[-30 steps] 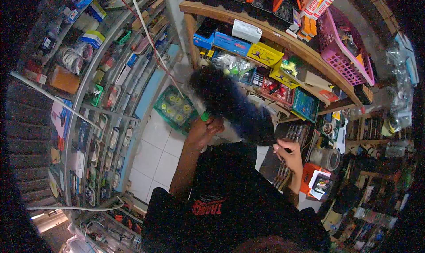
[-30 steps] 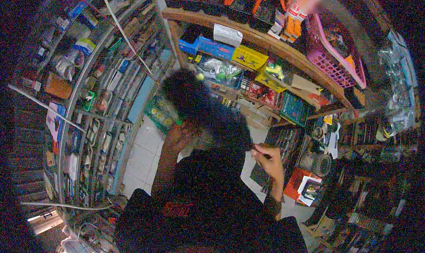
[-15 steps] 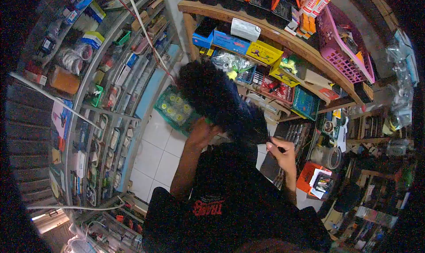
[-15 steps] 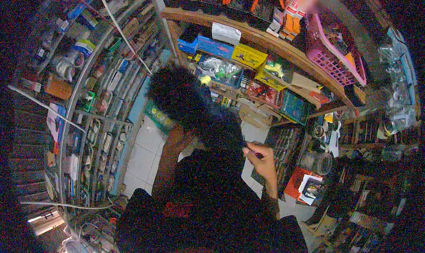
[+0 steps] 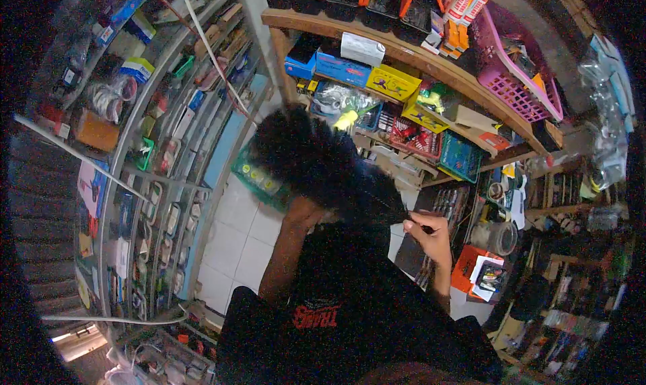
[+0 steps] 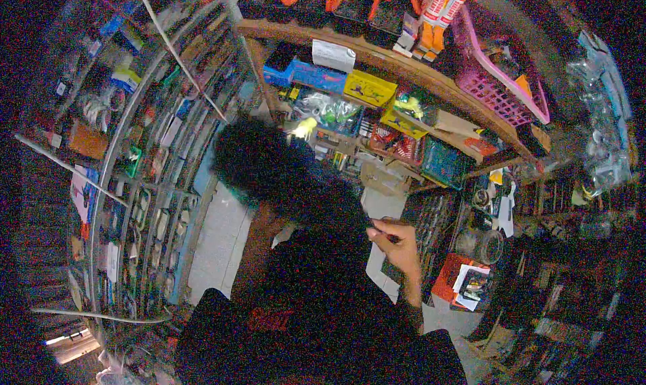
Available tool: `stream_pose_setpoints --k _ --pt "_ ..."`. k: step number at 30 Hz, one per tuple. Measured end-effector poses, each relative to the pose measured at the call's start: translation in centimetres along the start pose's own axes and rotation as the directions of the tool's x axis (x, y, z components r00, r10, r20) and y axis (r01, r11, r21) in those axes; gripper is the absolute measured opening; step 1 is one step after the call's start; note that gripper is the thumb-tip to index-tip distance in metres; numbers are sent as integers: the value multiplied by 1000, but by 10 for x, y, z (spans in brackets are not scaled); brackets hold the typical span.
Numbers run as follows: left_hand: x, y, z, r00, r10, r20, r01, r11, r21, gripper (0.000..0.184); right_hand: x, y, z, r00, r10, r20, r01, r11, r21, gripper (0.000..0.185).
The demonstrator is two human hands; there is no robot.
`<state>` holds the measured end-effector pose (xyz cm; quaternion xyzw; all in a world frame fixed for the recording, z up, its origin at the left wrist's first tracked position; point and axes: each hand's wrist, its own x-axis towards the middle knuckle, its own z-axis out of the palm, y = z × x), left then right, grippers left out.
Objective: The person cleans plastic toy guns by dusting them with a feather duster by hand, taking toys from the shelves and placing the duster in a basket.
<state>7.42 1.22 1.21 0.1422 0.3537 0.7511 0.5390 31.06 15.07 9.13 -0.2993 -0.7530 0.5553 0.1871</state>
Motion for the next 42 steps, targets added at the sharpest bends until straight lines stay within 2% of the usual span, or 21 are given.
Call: stream_pose_setpoints --k 5,7,9,11,14,15,17,18,19,21,24,27,31,34,35,36,37,38,39,41,42 --pt "8 -2 -2 1000 -16 13 18 983 -181 30 -1 10 -3 999 6 -53 -7 1000 -7 13" --pt "10 -3 -3 997 -32 -69 16 974 -228 30 -4 14 -12 997 -48 68 50 998 -36 17" --pt "9 -7 0 956 -80 -284 -6 958 -287 31 -6 16 -11 999 -36 -1 36 999 -39 16" --pt "9 1 14 842 -164 -514 -28 938 -346 32 -8 17 -9 1000 -1 -21 0 1000 -29 16" --pt "33 47 45 627 -407 -664 118 892 -436 29 -4 17 -10 997 74 34 -74 997 -7 15" --pt "39 58 53 536 -477 -697 157 867 -473 29 -4 21 -12 998 -4 68 5 1000 -15 13" --pt "26 1 15 907 -62 -416 -73 951 -301 28 -3 12 -9 999 28 39 -27 999 -27 13" --pt "20 -28 -3 964 154 -216 -218 924 -314 28 -3 8 -7 999 45 22 -44 999 -31 14" --pt "33 -46 -46 956 239 172 -128 863 -488 29 -4 11 -6 996 86 31 -86 996 -1 14" --pt "35 -43 -70 839 262 478 57 830 -555 28 -2 20 -3 985 162 56 -165 985 57 14" --pt "21 -12 -48 937 67 342 98 891 -443 25 -1 14 -2 997 24 70 -27 999 41 12" --pt "10 0 -22 977 56 205 26 926 -377 25 -1 8 5 988 132 -81 -129 991 45 11" --pt "7 6 -9 994 66 84 -38 954 -298 27 3 22 -4 995 25 101 -22 999 -31 15" --pt "11 7 -15 987 79 141 -34 955 -296 28 1 17 7 993 -6 -119 7 1000 9 14" --pt "12 6 -17 984 80 160 -29 955 -296 28 1 20 3 987 117 -108 -117 993 5 14" --pt "14 5 -20 981 81 179 -25 955 -297 28 2 20 0 993 90 -72 -90 996 4 10" --pt "22 4 -23 923 179 342 -46 930 -364 28 4 20 -2 998 60 -34 -60 998 4 9" --pt "19 0 -24 961 211 177 -213 977 -6 29 6 18 -3 1000 30 5 -30 1000 4 12" --pt "12 -3 -20 954 298 30 -287 883 372 30 7 15 -4 1000 -8 24 7 999 49 14" --pt "11 1 -17 957 291 -21 -258 878 404 31 5 16 -5 997 62 -55 -60 998 30 10" --pt "15 9 -15 981 177 79 -182 982 58 31 3 16 -5 991 98 -95 -96 995 23 12"
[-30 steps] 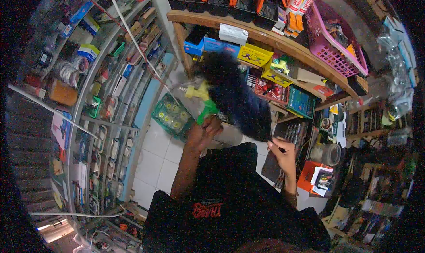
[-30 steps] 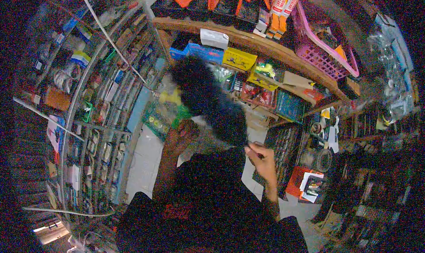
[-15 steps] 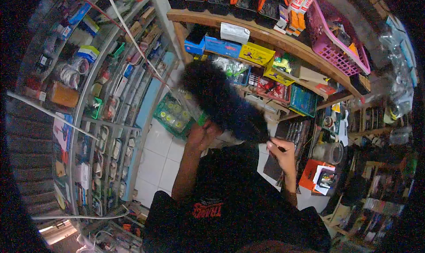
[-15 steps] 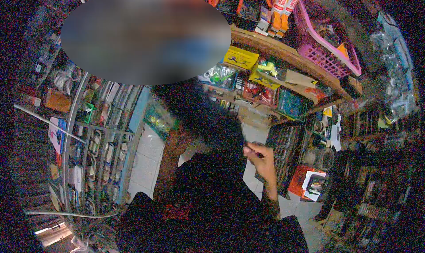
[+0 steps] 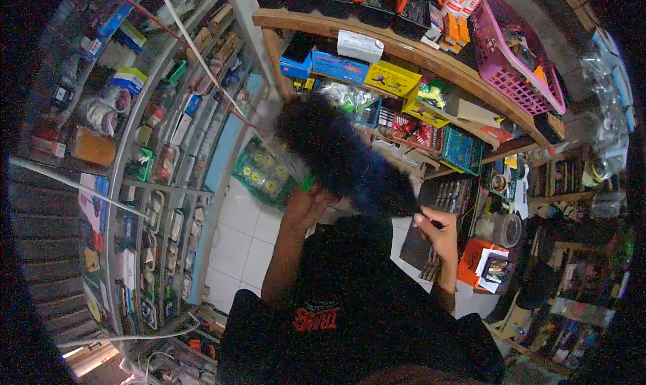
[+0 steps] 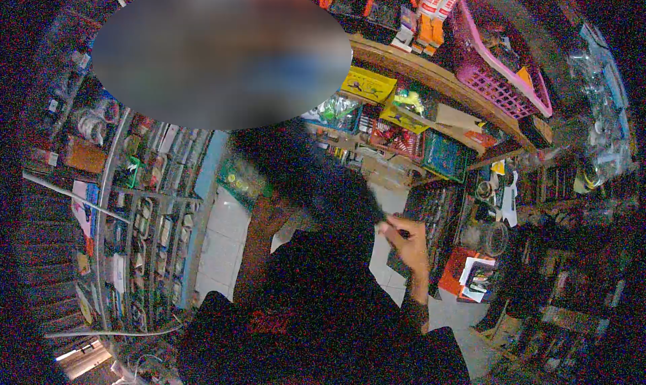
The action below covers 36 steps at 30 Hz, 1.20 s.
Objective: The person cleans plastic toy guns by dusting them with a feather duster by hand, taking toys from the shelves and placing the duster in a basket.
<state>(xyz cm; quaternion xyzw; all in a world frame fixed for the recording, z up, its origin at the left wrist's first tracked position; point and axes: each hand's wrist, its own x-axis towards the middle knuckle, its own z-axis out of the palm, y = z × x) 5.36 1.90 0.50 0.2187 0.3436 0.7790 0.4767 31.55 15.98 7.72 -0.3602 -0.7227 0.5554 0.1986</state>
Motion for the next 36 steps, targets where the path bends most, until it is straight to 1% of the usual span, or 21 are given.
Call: stream_pose_setpoints --k 1,4,5,6,7,10,11,12,14,16,17,20,24,26,27,28,30,31,34,35,36 --pt "2 3 0 988 -65 137 110 932 -346 31 0 1 -1 999 7 43 -7 1000 -10 12" --pt "0 1 -4 988 -140 66 154 928 -339 30 5 3 -7 983 22 183 -15 999 -43 13" --pt "-7 -14 -20 989 -148 15 147 988 55 31 5 1 -6 985 34 169 -28 999 -37 13" --pt "-9 -14 -21 988 -148 -49 156 938 310 30 3 -2 -4 987 45 153 -41 999 -29 13" --pt "-10 -14 -23 986 -132 -99 163 868 469 29 2 -5 -2 989 57 135 -54 998 -20 13" --pt "-11 -4 -16 981 -132 -141 180 890 418 26 8 1 8 998 -31 49 34 997 -70 14" --pt "-11 -3 -14 980 -127 -151 180 885 429 26 10 -1 3 985 57 165 -51 998 -42 15" --pt "-10 -2 -13 980 -120 -161 182 874 452 25 10 -3 3 984 5 176 2 999 -39 12" --pt "-12 -2 -14 977 -109 -182 188 841 507 24 9 -6 4 975 -97 200 105 994 -30 15" --pt "-14 0 -14 975 -108 -194 201 800 565 24 8 5 6 995 -22 96 23 1000 -5 13" --pt "-14 1 -13 973 -115 -199 212 781 587 24 7 10 7 999 18 43 -19 1000 11 15" --pt "-15 2 -10 976 -112 -189 208 745 633 24 8 11 2 987 38 157 -38 999 2 16" --pt "-16 0 -6 998 29 -55 10 804 594 26 7 -2 0 995 23 100 -24 1000 7 10" --pt "-15 0 -1 999 -16 -30 25 943 332 27 11 6 1 996 -70 57 74 995 -69 9" --pt "-11 5 5 996 -92 -18 93 994 58 27 13 9 1 992 -119 39 123 987 -108 8" --pt "-9 7 9 987 -159 13 158 963 -220 27 12 9 -2 992 -91 89 95 995 -43 9" --pt "-10 7 11 989 -148 -2 146 973 -178 25 7 6 -9 980 -39 194 24 997 80 10" --pt "-11 8 11 989 -145 -9 142 978 -155 24 6 0 -9 979 -24 201 13 998 56 11" --pt "-14 6 12 990 -142 -21 140 987 -84 22 8 1 -1 994 108 14 -109 993 55 10" --pt "-14 5 14 981 -176 -86 169 982 -88 21 8 13 -3 997 81 19 -82 995 50 9" --pt "-13 4 15 967 -208 -151 195 976 -94 19 8 15 -9 996 37 87 -42 997 58 10"
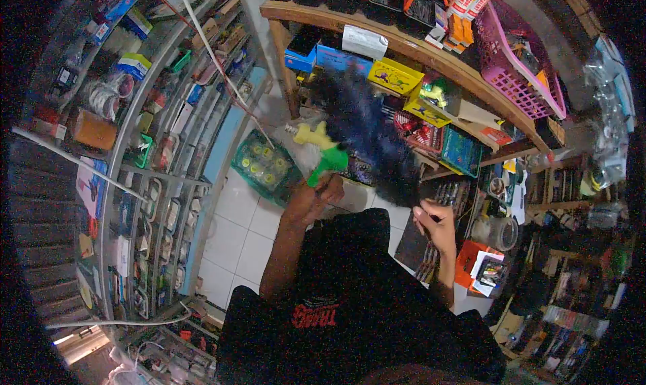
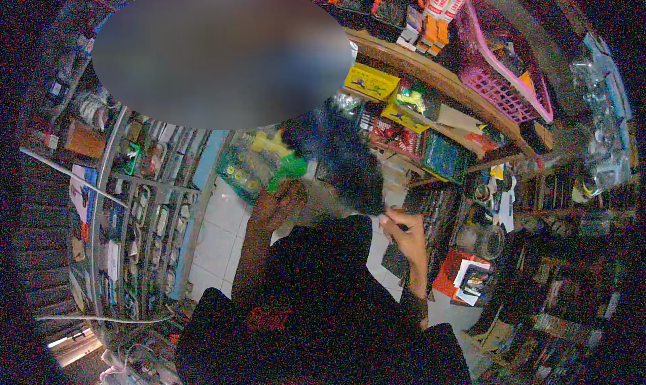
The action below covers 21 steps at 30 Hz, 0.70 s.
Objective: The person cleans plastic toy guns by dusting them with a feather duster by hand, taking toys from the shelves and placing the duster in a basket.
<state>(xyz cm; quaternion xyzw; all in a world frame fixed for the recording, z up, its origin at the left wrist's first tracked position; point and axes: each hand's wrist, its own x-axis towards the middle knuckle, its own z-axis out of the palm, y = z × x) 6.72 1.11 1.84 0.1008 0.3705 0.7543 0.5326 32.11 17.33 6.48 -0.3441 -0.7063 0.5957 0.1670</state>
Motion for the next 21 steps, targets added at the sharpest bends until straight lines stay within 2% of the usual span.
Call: stream_pose_setpoints --k 2,4,6,7,9,10,11,12,14,15,18,19,21 --pt "0 -3 3 993 -40 -114 38 999 -17 17 -2 2 -8 987 -81 142 79 997 18 11" --pt "-1 -8 4 982 -52 -181 44 998 -50 15 -5 -1 -5 998 -46 53 44 999 25 10" --pt "-1 -12 1 997 -41 -59 30 984 -178 12 -4 3 -7 1000 0 -10 0 1000 1 12" --pt "-1 -12 -5 997 -10 82 33 957 -287 14 -5 4 -8 999 -39 7 39 999 -30 13" --pt "12 -23 -24 960 33 279 -31 999 -13 20 -3 3 -11 991 -122 49 126 988 -91 16" --pt "17 -25 -30 926 54 374 -102 989 108 23 -4 -1 -12 994 -91 65 96 993 -72 17" --pt "7 -32 -36 970 58 235 -193 772 606 22 -9 -7 -13 995 -59 81 64 997 -52 17" --pt "5 -35 -39 983 64 170 -168 676 718 24 -12 -11 -13 995 -28 96 31 999 -32 18" --pt "3 -40 -47 996 75 38 -68 449 891 29 -13 -7 -7 1000 24 -17 -24 1000 -3 15" --pt "4 -39 -52 999 -48 10 27 711 702 35 -14 -4 -5 996 52 -74 -51 999 12 14" --pt "-7 6 8 987 -133 -91 132 345 929 45 -17 2 -12 994 -63 87 62 998 14 13" --pt "-5 1 2 990 -137 -17 83 489 868 44 -19 0 -13 991 -76 107 78 997 -11 15" --pt "-1 -16 -20 985 -116 129 -2 735 678 41 -20 1 -13 997 -64 43 65 998 -14 15"
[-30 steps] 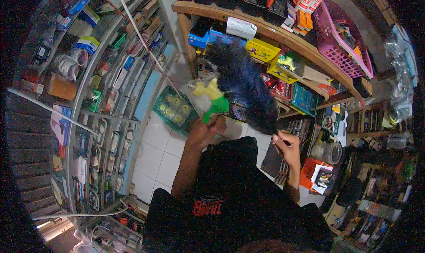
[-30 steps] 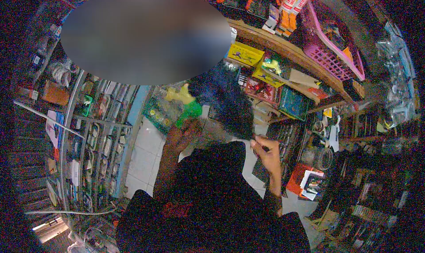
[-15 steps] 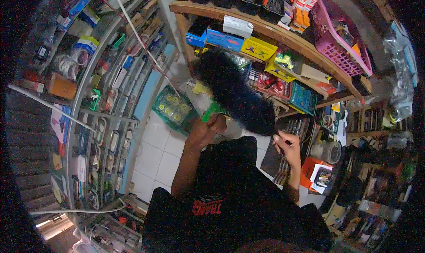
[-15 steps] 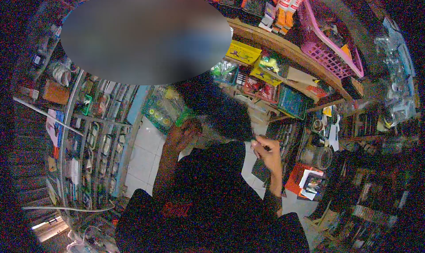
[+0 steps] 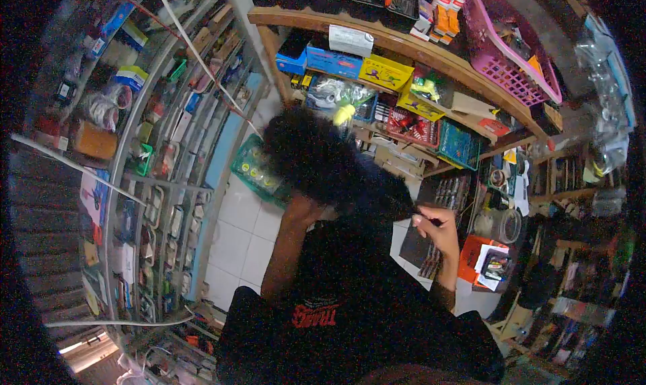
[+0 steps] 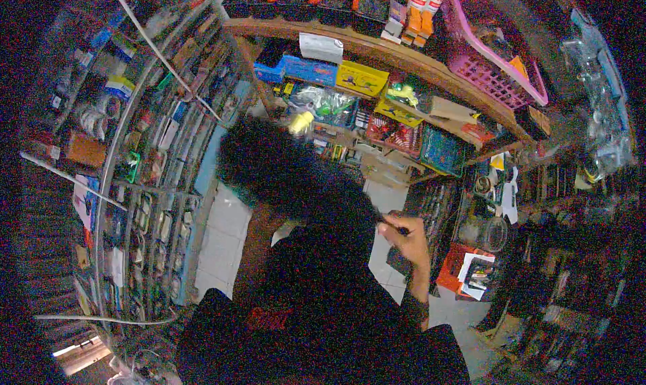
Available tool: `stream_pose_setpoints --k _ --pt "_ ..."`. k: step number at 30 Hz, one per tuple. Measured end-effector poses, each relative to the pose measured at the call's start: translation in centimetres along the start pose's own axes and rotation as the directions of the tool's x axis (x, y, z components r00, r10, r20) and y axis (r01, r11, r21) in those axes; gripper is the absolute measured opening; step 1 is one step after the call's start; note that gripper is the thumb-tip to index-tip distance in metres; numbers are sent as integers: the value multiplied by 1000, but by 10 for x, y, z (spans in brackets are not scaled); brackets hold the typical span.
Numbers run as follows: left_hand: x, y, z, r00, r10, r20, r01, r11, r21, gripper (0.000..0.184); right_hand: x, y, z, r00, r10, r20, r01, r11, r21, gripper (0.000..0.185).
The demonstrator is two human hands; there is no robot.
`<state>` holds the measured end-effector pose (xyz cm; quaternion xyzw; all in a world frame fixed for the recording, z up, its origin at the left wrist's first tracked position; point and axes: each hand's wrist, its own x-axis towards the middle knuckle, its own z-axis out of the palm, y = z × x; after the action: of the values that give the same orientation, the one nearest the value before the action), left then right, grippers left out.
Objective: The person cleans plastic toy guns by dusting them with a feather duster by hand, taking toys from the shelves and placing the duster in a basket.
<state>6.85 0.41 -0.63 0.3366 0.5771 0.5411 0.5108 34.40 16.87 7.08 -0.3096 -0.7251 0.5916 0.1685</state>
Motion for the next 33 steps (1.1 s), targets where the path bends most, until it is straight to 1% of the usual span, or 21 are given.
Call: stream_pose_setpoints --k 1,2,3,4,5,6,7,8,9,11,12,13,15,16,18,19,21,24,27,30,33 --pt "2 -15 -2 997 63 35 -58 987 -150 40 -1 0 1 999 9 -33 -9 1000 0 15" --pt "5 -29 -4 990 132 59 -108 948 -299 39 0 -4 2 989 129 -66 -126 990 58 14" --pt "14 -33 -1 954 279 106 -205 871 -447 34 -1 -4 1 996 79 -50 -77 996 39 15" --pt "23 -36 1 893 423 152 -254 753 -607 30 -1 -4 0 999 27 -32 -26 999 20 15" --pt "33 -40 4 811 553 193 -245 620 -745 25 -2 -4 0 1000 -25 -13 25 1000 1 15" --pt "27 -40 9 878 463 119 -345 786 -513 19 -3 -4 -1 999 -26 -24 27 1000 3 16" --pt "20 -38 13 920 392 18 -377 897 -232 16 -4 -4 -1 999 -29 -38 30 1000 7 16" --pt "12 -35 17 933 346 -102 -341 938 67 18 -6 -4 0 998 -31 -56 32 999 11 16" --pt "5 -31 21 915 332 -228 -241 905 352 24 -8 -4 1 997 -32 -73 33 999 15 16" --pt "3 -8 25 946 237 -221 -199 963 182 30 -7 -8 3 986 48 -160 -43 998 34 17" --pt "9 15 24 981 188 -46 -194 943 -271 30 -6 -10 4 976 85 -201 -78 996 44 18" --pt "12 30 24 968 213 135 -73 747 -661 30 -7 -10 1 985 61 -164 -56 998 36 19" --pt "11 35 26 973 209 95 -89 726 -682 31 -13 -8 -6 996 15 -86 -13 1000 25 20" --pt "10 36 27 976 205 78 -95 716 -692 32 -15 -7 -11 996 -1 -93 3 1000 20 20" --pt "7 37 29 982 189 29 -122 738 -664 34 -19 -5 -17 994 -32 -106 33 999 10 21" --pt "6 37 30 984 181 3 -135 748 -650 35 -19 -5 -17 997 -17 -79 19 1000 14 21" --pt "5 36 28 985 172 -10 -138 750 -647 34 -19 -6 -15 1000 10 -23 -10 1000 22 22" --pt "7 33 26 987 162 4 -117 728 -675 34 -14 -4 -6 993 11 -114 -10 1000 12 21" --pt "8 27 22 990 143 4 -99 707 -701 34 -9 8 -5 991 -80 -104 77 997 -32 21" --pt "8 22 20 993 120 -11 -92 698 -710 34 -9 10 -4 992 -123 -10 122 990 -68 17" --pt "7 21 17 994 110 -11 -85 696 -713 33 -4 4 2 989 16 -150 -19 1000 -20 10"
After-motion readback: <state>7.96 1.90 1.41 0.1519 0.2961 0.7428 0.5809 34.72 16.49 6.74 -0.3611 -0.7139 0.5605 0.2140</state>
